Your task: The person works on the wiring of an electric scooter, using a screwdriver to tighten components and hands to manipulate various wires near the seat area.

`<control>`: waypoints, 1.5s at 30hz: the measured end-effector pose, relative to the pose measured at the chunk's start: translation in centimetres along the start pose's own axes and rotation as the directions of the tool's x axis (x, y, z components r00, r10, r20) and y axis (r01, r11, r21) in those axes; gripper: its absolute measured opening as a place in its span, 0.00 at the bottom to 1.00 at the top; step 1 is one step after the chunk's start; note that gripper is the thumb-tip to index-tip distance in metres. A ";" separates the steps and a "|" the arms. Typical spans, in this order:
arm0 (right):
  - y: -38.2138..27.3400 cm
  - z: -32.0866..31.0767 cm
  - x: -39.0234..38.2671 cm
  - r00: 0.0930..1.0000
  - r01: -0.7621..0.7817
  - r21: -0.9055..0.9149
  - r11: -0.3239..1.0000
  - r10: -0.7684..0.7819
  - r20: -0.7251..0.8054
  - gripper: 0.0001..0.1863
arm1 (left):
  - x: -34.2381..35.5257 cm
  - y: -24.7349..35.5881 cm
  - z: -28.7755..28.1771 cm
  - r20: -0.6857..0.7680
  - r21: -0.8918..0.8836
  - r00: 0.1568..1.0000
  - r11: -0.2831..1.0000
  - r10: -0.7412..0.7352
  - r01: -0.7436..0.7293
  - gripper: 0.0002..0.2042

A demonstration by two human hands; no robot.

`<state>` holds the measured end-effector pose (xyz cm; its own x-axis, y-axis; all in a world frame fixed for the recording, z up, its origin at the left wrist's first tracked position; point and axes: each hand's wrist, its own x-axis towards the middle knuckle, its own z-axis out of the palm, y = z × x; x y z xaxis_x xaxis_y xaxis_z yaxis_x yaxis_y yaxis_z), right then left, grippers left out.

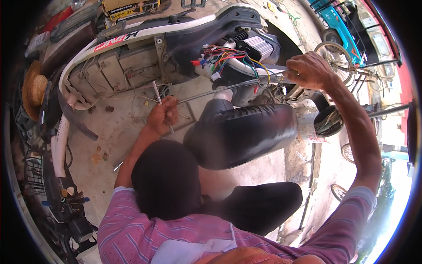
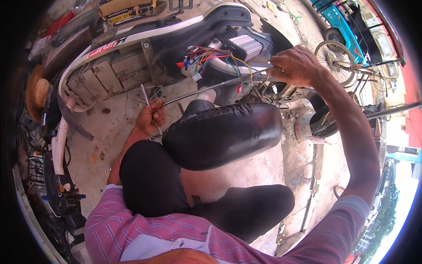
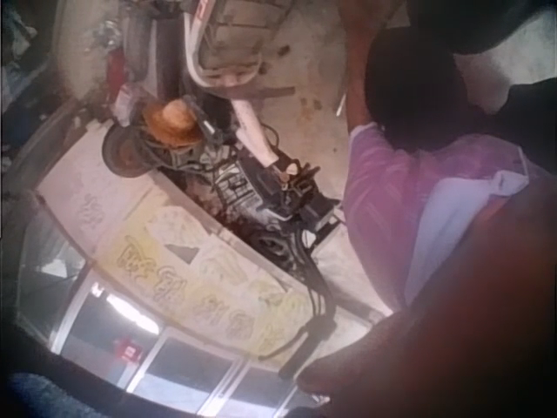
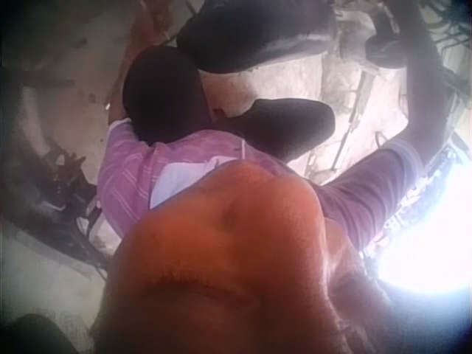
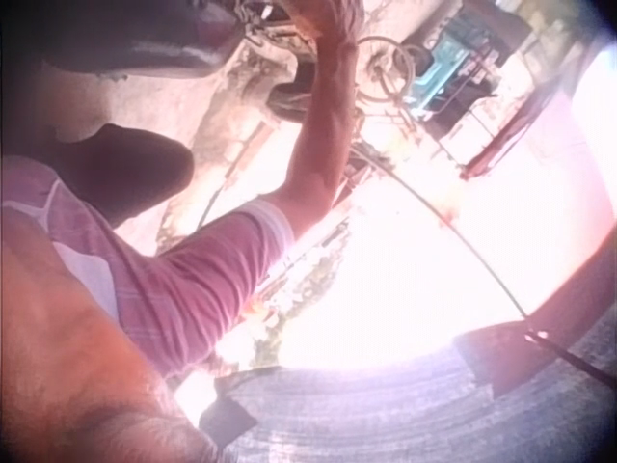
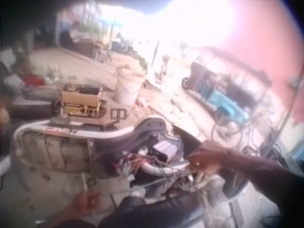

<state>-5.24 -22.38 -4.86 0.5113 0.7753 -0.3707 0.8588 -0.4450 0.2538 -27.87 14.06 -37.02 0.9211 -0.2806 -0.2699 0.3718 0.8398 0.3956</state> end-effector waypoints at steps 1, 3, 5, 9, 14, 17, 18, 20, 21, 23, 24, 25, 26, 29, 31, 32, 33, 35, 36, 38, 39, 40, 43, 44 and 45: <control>0.2 0.1 0.0 0.999 0.026 -0.031 0.999 -0.027 -0.044 0.21 | 0.1 0.0 -0.1 0.001 0.002 1.000 1.000 -0.002 0.002 0.06; 0.6 -0.1 0.2 0.994 0.082 -0.049 0.995 -0.086 -0.072 0.18 | 0.1 -0.2 0.0 0.062 -0.057 0.998 0.998 -0.020 0.024 0.06; 0.9 0.0 0.7 0.985 0.141 -0.068 0.988 -0.147 -0.094 0.16 | 0.0 -0.1 0.2 0.015 -0.038 0.999 0.999 -0.029 0.029 0.06; 1.0 -0.4 0.4 0.960 0.218 -0.032 0.975 -0.220 -0.174 0.09 | -0.1 -0.2 0.6 -0.064 -0.012 0.997 0.999 -0.048 0.047 0.07; 0.9 -0.9 -0.1 0.966 0.196 -0.031 0.980 -0.199 -0.163 0.12 | 0.4 -0.3 -0.2 0.035 -0.062 0.998 0.997 -0.045 0.048 0.07; -0.2 -1.8 -0.5 0.992 0.090 0.114 0.989 -0.080 -0.095 0.17 | 0.5 -0.5 -0.8 0.070 -0.080 0.997 0.996 -0.030 0.036 0.07; -0.5 -1.8 -0.8 0.998 0.026 0.209 0.978 -0.013 -0.064 0.21 | 0.6 -0.5 -0.7 0.103 -0.094 0.994 0.995 -0.023 0.032 0.06; 0.1 -1.1 -1.8 0.997 -0.070 0.262 0.962 0.064 0.034 0.24 | 0.5 -0.6 -0.5 0.069 -0.074 0.997 0.997 -0.031 0.036 0.06; -0.1 -1.1 -1.9 0.983 -0.162 0.303 0.939 0.127 0.133 0.27 | 0.4 -0.5 -0.3 0.032 -0.055 0.999 0.998 -0.030 0.032 0.07; -0.5 -2.2 -2.6 0.953 -0.265 0.332 0.905 0.194 0.233 0.25 | 0.5 -0.6 -0.5 0.033 -0.052 0.999 0.998 -0.032 0.034 0.07; -0.5 -2.7 -3.1 0.918 -0.342 0.293 0.893 0.251 0.309 0.24 | 0.5 -0.6 -0.5 0.037 -0.053 0.999 0.998 -0.033 0.035 0.08; -0.5 -2.9 -3.5 0.874 -0.413 0.249 0.876 0.304 0.380 0.22 | 0.6 -0.6 -0.5 0.036 -0.052 0.999 0.998 -0.034 0.036 0.08; 0.9 -1.5 -5.3 0.938 -0.329 0.378 0.865 0.253 0.237 0.20 | 0.7 -0.7 -0.5 0.044 -0.049 0.999 0.998 -0.032 0.035 0.08; -0.6 -4.1 -5.9 0.790 -0.613 0.481 0.626 0.488 0.371 0.19 | 0.2 -0.3 -0.6 0.037 -0.041 0.999 0.999 -0.014 0.015 0.08; 1.4 -1.6 -9.2 0.886 -0.450 0.330 0.830 0.462 0.044 0.19 | 0.4 -0.5 -0.5 0.052 -0.043 0.998 0.999 -0.019 0.021 0.08; 1.7 -2.0 -9.6 0.855 -0.483 0.467 0.741 0.514 0.070 0.19 | 0.3 -0.5 -0.6 0.053 -0.048 0.999 0.999 -0.009 0.011 0.08; 2.0 -2.1 -10.3 0.819 -0.510 0.586 0.630 0.563 0.108 0.19 | 0.4 -0.6 -0.6 0.060 -0.058 0.998 0.998 -0.004 0.007 0.08; 2.6 -1.2 -11.6 0.827 -0.377 0.714 0.590 0.561 -0.028 0.17 | 0.4 -0.7 -0.4 0.050 -0.046 0.999 0.999 -0.009 0.011 0.08; 3.0 -0.6 -12.0 0.826 -0.276 0.796 0.539 0.557 -0.090 0.17 | 0.3 -0.7 -0.3 0.036 -0.032 0.999 0.999 -0.007 0.008 0.08; 3.7 0.5 -12.7 0.794 -0.104 0.903 0.416 0.582 -0.177 0.17 | 0.2 -0.7 -0.3 0.033 -0.028 0.999 1.000 -0.008 0.009 0.08; 3.7 0.9 -12.7 0.792 -0.101 0.905 0.414 0.583 -0.179 0.17 | 0.2 -0.7 -0.2 0.033 -0.029 0.999 1.000 -0.008 0.009 0.08; 3.5 1.5 -12.5 0.770 0.057 0.972 0.230 0.610 -0.189 0.17 | 0.2 -0.7 -0.2 0.032 -0.024 0.999 1.000 -0.008 0.009 0.08; 2.7 3.3 -11.2 0.655 0.296 0.954 -0.042 0.736 -0.171 0.20 | -0.3 -1.4 0.3 -0.068 -0.024 0.998 1.000 -0.017 0.015 0.08; 2.9 3.9 -10.5 0.641 0.309 0.950 -0.047 0.748 -0.172 0.21 | -0.5 -1.8 0.5 -0.081 -0.054 0.997 0.998 0.007 -0.011 0.09; 2.9 4.1 -9.5 0.630 0.325 0.944 -0.053 0.757 -0.174 0.22 | -0.8 -2.0 0.7 -0.097 -0.081 0.995 0.996 0.034 -0.041 0.09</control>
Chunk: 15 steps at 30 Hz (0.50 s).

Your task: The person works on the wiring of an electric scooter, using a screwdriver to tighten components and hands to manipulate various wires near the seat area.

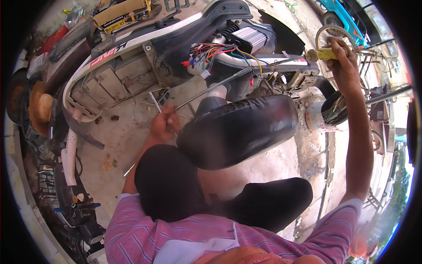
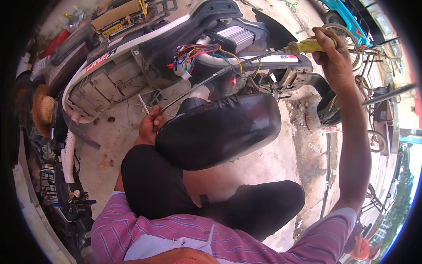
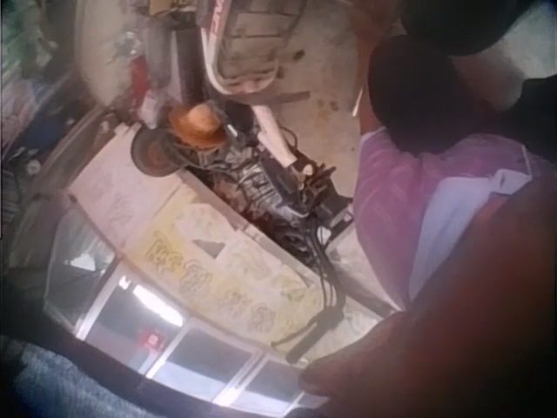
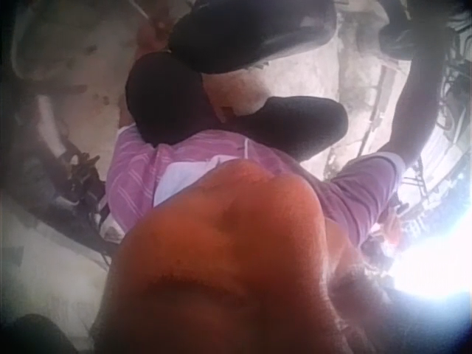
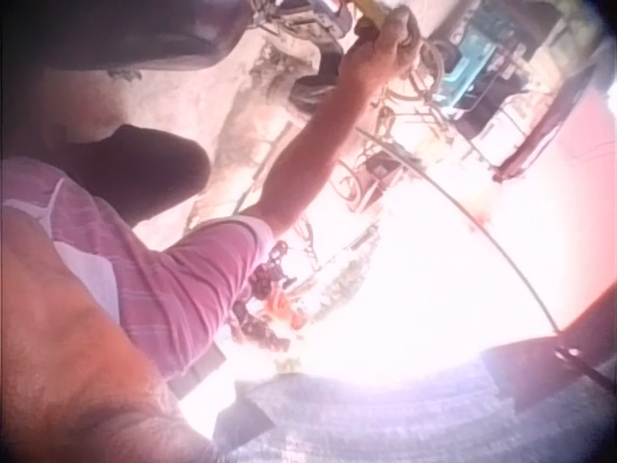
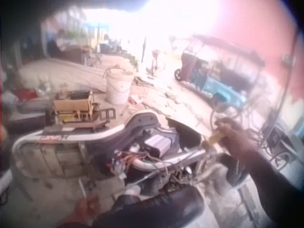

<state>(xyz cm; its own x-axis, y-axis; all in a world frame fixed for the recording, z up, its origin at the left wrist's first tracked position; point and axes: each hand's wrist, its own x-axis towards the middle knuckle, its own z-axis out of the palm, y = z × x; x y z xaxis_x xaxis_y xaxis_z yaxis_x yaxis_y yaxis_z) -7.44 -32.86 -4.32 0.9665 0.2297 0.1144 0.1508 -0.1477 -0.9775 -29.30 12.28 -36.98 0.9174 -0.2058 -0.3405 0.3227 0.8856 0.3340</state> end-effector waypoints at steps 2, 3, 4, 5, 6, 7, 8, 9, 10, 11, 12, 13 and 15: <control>0.9 1.4 0.6 0.998 0.014 -0.003 1.000 -0.014 -0.065 0.22 | -0.5 -0.3 0.5 -0.018 0.030 1.000 0.999 0.019 -0.018 0.09; 1.4 1.5 1.0 0.997 0.010 0.000 1.000 -0.010 -0.082 0.22 | -0.6 -0.5 0.7 -0.033 0.053 0.999 0.998 0.033 -0.031 0.09; 2.1 1.4 1.4 0.995 0.006 0.004 1.000 -0.006 -0.100 0.22 | -0.5 -0.5 0.6 -0.032 0.056 0.999 0.998 0.030 -0.028 0.09; 3.0 1.1 1.8 0.993 0.089 -0.158 0.983 -0.100 -0.058 0.22 | -0.4 -0.7 0.3 -0.035 0.045 0.999 0.999 0.016 -0.015 0.09; 3.1 1.3 2.1 0.993 0.091 -0.152 0.984 -0.100 -0.058 0.22 | -0.4 -0.6 0.3 -0.040 0.037 0.999 0.999 0.007 -0.006 0.09; 3.2 1.6 2.4 0.998 0.026 -0.116 0.993 -0.033 -0.053 0.22 | -0.4 -0.5 0.3 -0.042 0.043 0.999 0.999 0.009 -0.007 0.09; 3.3 2.1 2.6 0.998 -0.039 -0.081 0.996 0.035 -0.045 0.22 | -0.5 -0.5 0.4 -0.048 0.068 0.999 0.997 0.024 -0.021 0.09; 3.3 2.9 2.6 0.997 -0.030 -0.079 0.996 0.025 -0.067 0.21 | -0.6 -0.5 0.5 -0.052 0.092 0.998 0.995 0.039 -0.034 0.09; 3.6 2.9 2.9 0.997 -0.030 -0.075 0.997 0.025 -0.068 0.21 | -0.6 -0.5 0.5 -0.054 0.095 0.998 0.995 0.039 -0.034 0.09; 3.9 2.9 3.3 0.997 -0.037 -0.121 0.992 0.029 -0.066 0.21 | -0.6 -0.5 0.3 -0.053 0.096 0.997 0.994 0.050 -0.045 0.09; 4.2 2.9 3.6 0.997 -0.044 -0.169 0.985 0.033 -0.064 0.21 | -0.5 -0.6 0.3 -0.052 0.094 0.997 0.994 0.061 -0.056 0.09; 4.6 3.1 3.8 0.998 -0.021 -0.165 0.986 0.010 -0.070 0.20 | -0.5 -0.7 0.3 -0.053 0.095 0.997 0.994 0.060 -0.055 0.09; 5.0 3.0 4.1 0.998 -0.031 -0.161 0.987 0.023 -0.052 0.20 | -0.5 -0.7 0.4 -0.025 0.078 0.998 0.995 0.058 -0.056 0.08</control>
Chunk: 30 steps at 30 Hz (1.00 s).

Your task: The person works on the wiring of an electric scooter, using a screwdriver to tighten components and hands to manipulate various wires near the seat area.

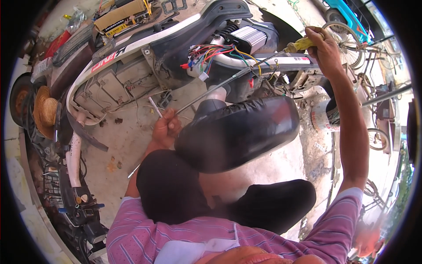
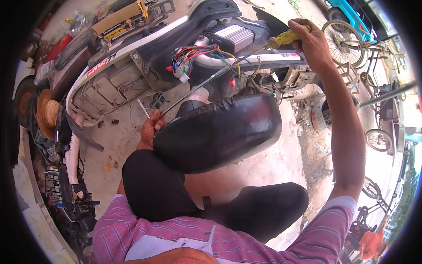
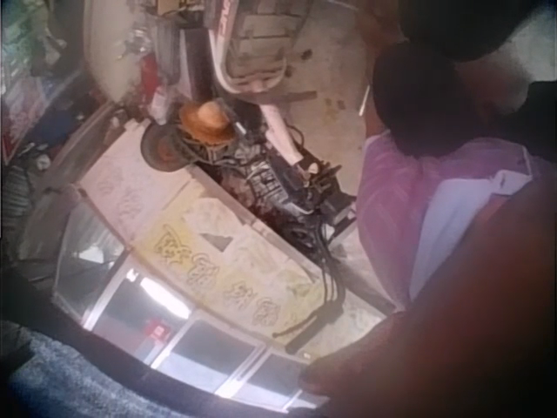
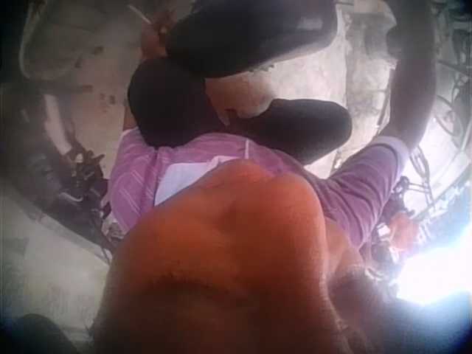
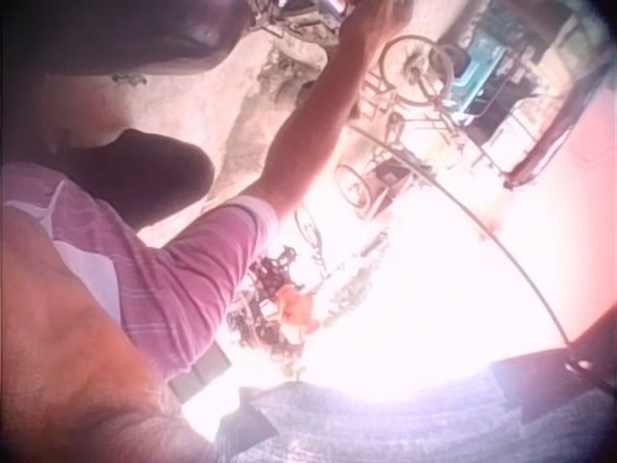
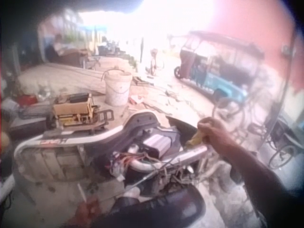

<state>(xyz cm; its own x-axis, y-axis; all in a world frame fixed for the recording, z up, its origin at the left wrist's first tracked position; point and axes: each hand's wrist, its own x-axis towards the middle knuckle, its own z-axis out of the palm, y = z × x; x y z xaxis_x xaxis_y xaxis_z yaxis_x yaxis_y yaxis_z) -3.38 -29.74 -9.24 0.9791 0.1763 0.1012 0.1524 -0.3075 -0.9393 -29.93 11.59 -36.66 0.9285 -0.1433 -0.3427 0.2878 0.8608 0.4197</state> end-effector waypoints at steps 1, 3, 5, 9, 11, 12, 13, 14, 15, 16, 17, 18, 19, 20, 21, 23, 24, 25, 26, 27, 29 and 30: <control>0.1 0.0 0.1 1.000 -0.009 0.002 1.000 0.009 0.020 0.20 | 0.0 0.0 0.1 -0.001 0.000 1.000 1.000 0.000 0.000 0.08; 0.4 0.0 0.4 1.000 -0.013 0.002 1.000 0.013 0.018 0.20 | -0.1 0.1 0.3 0.005 0.005 1.000 1.000 0.003 -0.003 0.08; 0.4 0.2 0.5 1.000 -0.018 0.001 1.000 0.018 0.017 0.20 | -0.1 0.1 0.3 -0.009 0.007 1.000 1.000 0.007 -0.007 0.08; 0.2 0.4 0.6 0.999 -0.028 0.004 1.000 0.028 0.021 0.21 | -0.3 0.1 0.5 -0.002 0.013 1.000 1.000 0.018 -0.017 0.08; 0.5 0.3 0.8 0.999 -0.026 -0.004 1.000 0.026 0.026 0.21 | -0.2 0.1 0.4 0.025 0.005 1.000 1.000 0.018 -0.018 0.09; 0.6 0.2 1.0 0.999 -0.025 0.007 1.000 0.025 0.035 0.21 | -0.1 0.1 0.3 0.054 -0.003 0.998 1.000 0.021 -0.020 0.09; 0.7 0.2 1.1 0.999 -0.025 0.018 1.000 0.024 0.043 0.21 | -0.1 0.1 0.2 0.053 -0.002 0.998 1.000 0.020 -0.020 0.09; 0.7 0.3 1.1 0.999 -0.025 0.019 1.000 0.024 0.043 0.21 | -0.1 0.1 0.2 0.049 0.007 0.999 1.000 0.024 -0.024 0.09; 0.5 0.4 1.0 0.999 -0.023 0.017 1.000 0.023 0.042 0.21 | -0.1 0.1 0.1 0.045 0.015 0.999 0.999 0.028 -0.028 0.09; 0.5 0.5 1.0 0.999 -0.022 0.014 1.000 0.021 0.041 0.21 | -0.1 0.2 0.1 0.044 0.015 0.999 0.999 0.028 -0.029 0.09; 0.7 0.4 1.2 0.999 -0.022 0.015 1.000 0.021 0.041 0.21 | -0.1 0.2 0.0 0.050 0.017 0.998 0.999 0.031 -0.032 0.09; 1.0 0.3 1.4 0.999 -0.021 0.020 1.000 0.020 0.044 0.20 | -0.1 0.1 0.0 0.056 0.017 0.998 0.999 0.033 -0.034 0.09; 1.2 0.1 1.5 0.999 -0.021 0.026 0.999 0.020 0.046 0.20 | 0.0 0.1 0.0 0.057 0.017 0.998 0.999 0.031 -0.032 0.09; 1.3 0.0 1.5 0.999 -0.022 0.025 0.999 0.020 0.045 0.20 | 0.0 0.1 0.0 0.049 0.022 0.998 0.999 0.030 -0.031 0.09; 1.3 0.0 1.6 0.998 -0.025 0.034 0.999 0.024 0.049 0.20 | 0.0 0.1 0.1 0.039 0.027 0.999 0.999 0.030 -0.031 0.09; 1.2 0.0 1.5 0.998 -0.030 0.042 0.999 0.027 0.054 0.19 | 0.0 0.2 0.2 0.042 0.029 0.999 0.999 0.030 -0.032 0.09; 1.3 0.0 1.5 0.998 -0.031 0.037 0.999 0.029 0.053 0.19 | -0.1 0.2 0.2 0.043 0.033 0.999 0.999 0.033 -0.034 0.09; 1.3 0.1 1.4 0.998 -0.033 0.031 0.999 0.031 0.053 0.19 | -0.1 0.3 0.2 0.042 0.035 0.999 0.999 0.033 -0.035 0.09; 1.4 0.1 1.5 0.998 -0.033 0.033 0.999 0.031 0.053 0.19 | -0.1 0.3 0.2 0.044 0.028 0.999 0.999 0.031 -0.032 0.09; 1.4 0.1 1.5 0.998 -0.037 0.040 0.998 0.035 0.053 0.19 | -0.1 0.3 0.2 0.048 0.019 0.998 0.999 0.028 -0.029 0.09; 1.3 0.1 1.4 0.998 -0.042 0.047 0.998 0.039 0.052 0.19 | -0.1 0.2 0.3 0.044 0.026 0.999 0.999 0.029 -0.030 0.09; 1.1 0.1 1.4 0.998 -0.041 0.036 0.999 0.039 0.047 0.19 | -0.1 0.2 0.4 0.040 0.034 0.999 0.999 0.032 -0.033 0.09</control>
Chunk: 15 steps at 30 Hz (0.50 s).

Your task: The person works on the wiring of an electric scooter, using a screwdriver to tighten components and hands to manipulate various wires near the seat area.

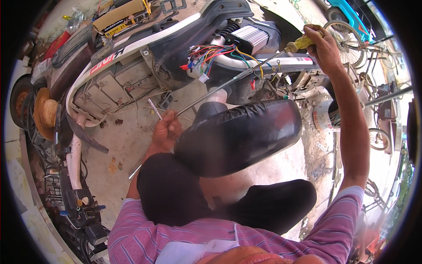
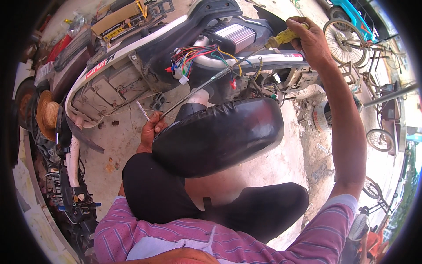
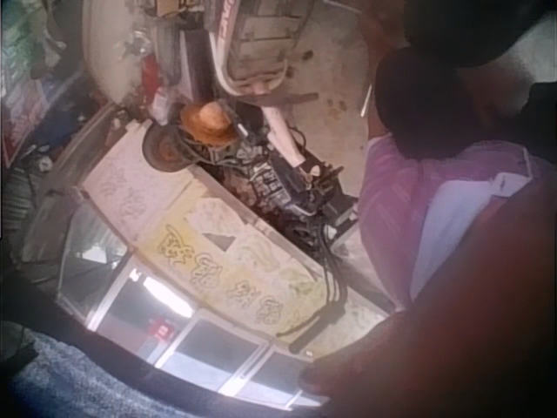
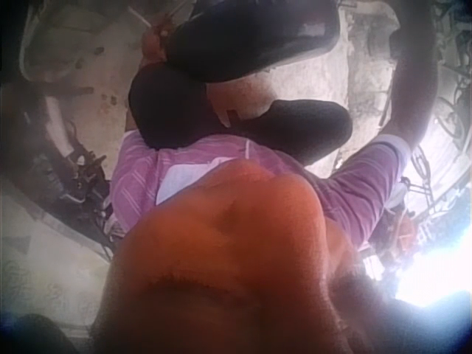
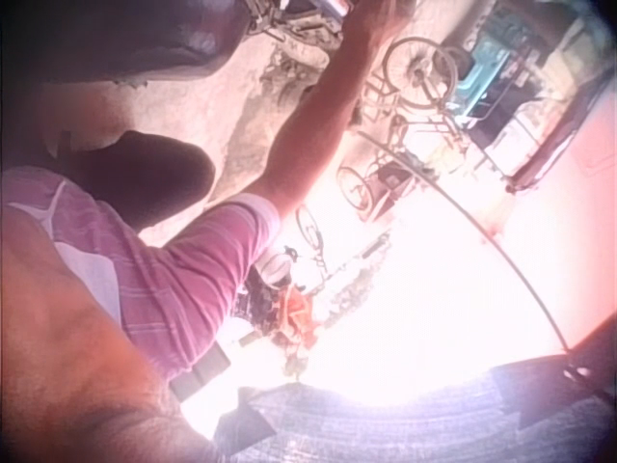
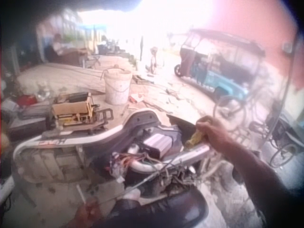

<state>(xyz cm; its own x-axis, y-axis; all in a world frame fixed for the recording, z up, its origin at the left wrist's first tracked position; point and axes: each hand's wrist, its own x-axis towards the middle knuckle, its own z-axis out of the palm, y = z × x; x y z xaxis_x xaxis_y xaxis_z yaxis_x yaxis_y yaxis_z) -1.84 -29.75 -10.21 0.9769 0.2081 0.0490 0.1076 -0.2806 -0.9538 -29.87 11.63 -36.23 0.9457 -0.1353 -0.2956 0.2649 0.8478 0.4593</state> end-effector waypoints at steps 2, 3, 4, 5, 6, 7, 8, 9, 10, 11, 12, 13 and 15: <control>0.0 0.0 0.0 1.000 0.001 -0.011 1.000 -0.001 -0.004 0.19 | 0.0 0.0 -0.1 -0.003 -0.009 1.000 1.000 -0.004 0.004 0.08; 0.1 -0.1 0.1 1.000 -0.002 -0.006 1.000 0.002 -0.002 0.19 | 0.0 0.0 -0.1 -0.006 -0.018 1.000 1.000 -0.008 0.008 0.08; 0.2 -0.1 0.1 1.000 -0.006 0.000 1.000 0.006 0.000 0.19 | 0.0 -0.1 -0.2 -0.006 -0.017 1.000 1.000 -0.008 0.008 0.08; 0.1 -0.1 0.1 1.000 -0.005 0.000 1.000 0.005 0.000 0.19 | 0.1 0.0 -0.2 -0.003 -0.022 1.000 1.000 -0.008 0.008 0.08; 0.1 -0.1 0.1 1.000 0.001 -0.008 1.000 -0.001 0.000 0.19 | 0.1 -0.1 -0.3 0.000 -0.027 1.000 1.000 -0.010 0.010 0.08; 0.1 -0.1 0.1 1.000 0.006 -0.017 1.000 -0.006 0.000 0.19 | 0.1 -0.1 -0.4 0.001 -0.027 1.000 1.000 -0.010 0.010 0.08; 0.2 -0.2 0.1 1.000 0.006 -0.017 1.000 -0.006 -0.001 0.19 | 0.2 -0.2 -0.4 0.003 -0.025 1.000 1.000 -0.010 0.010 0.08; 0.4 -0.3 0.2 1.000 0.009 -0.014 1.000 -0.009 0.005 0.19 | 0.2 -0.2 -0.4 0.005 -0.022 1.000 1.000 -0.009 0.009 0.08; 0.5 -0.3 0.3 1.000 0.012 -0.011 1.000 -0.012 0.011 0.19 | 0.1 -0.1 -0.4 0.005 -0.021 1.000 1.000 -0.009 0.009 0.08; 0.6 -0.4 0.3 1.000 0.013 -0.011 1.000 -0.013 0.010 0.19 | 0.1 -0.1 -0.3 0.002 -0.015 1.000 1.000 -0.006 0.006 0.08; 0.7 -0.4 0.3 1.000 0.009 -0.006 1.000 -0.009 0.009 0.19 | 0.1 -0.1 -0.3 -0.001 -0.010 1.000 1.000 -0.003 0.003 0.09; 0.7 -0.4 0.3 1.000 0.006 -0.002 1.000 -0.006 0.007 0.19 | 0.1 -0.1 -0.3 -0.001 -0.010 1.000 1.000 -0.003 0.003 0.09; 0.6 -0.4 0.3 1.000 0.006 0.004 1.000 -0.006 0.009 0.18 | 0.1 -0.1 -0.3 -0.003 -0.011 1.000 1.000 -0.005 0.005 0.09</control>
<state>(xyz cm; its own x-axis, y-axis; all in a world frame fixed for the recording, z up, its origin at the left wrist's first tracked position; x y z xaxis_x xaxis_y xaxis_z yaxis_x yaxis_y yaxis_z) -1.38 -30.20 -10.67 0.9746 0.2179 0.0517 0.1122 -0.2756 -0.9547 -29.86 11.68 -36.52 0.9437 -0.1378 -0.3007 0.2674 0.8529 0.4485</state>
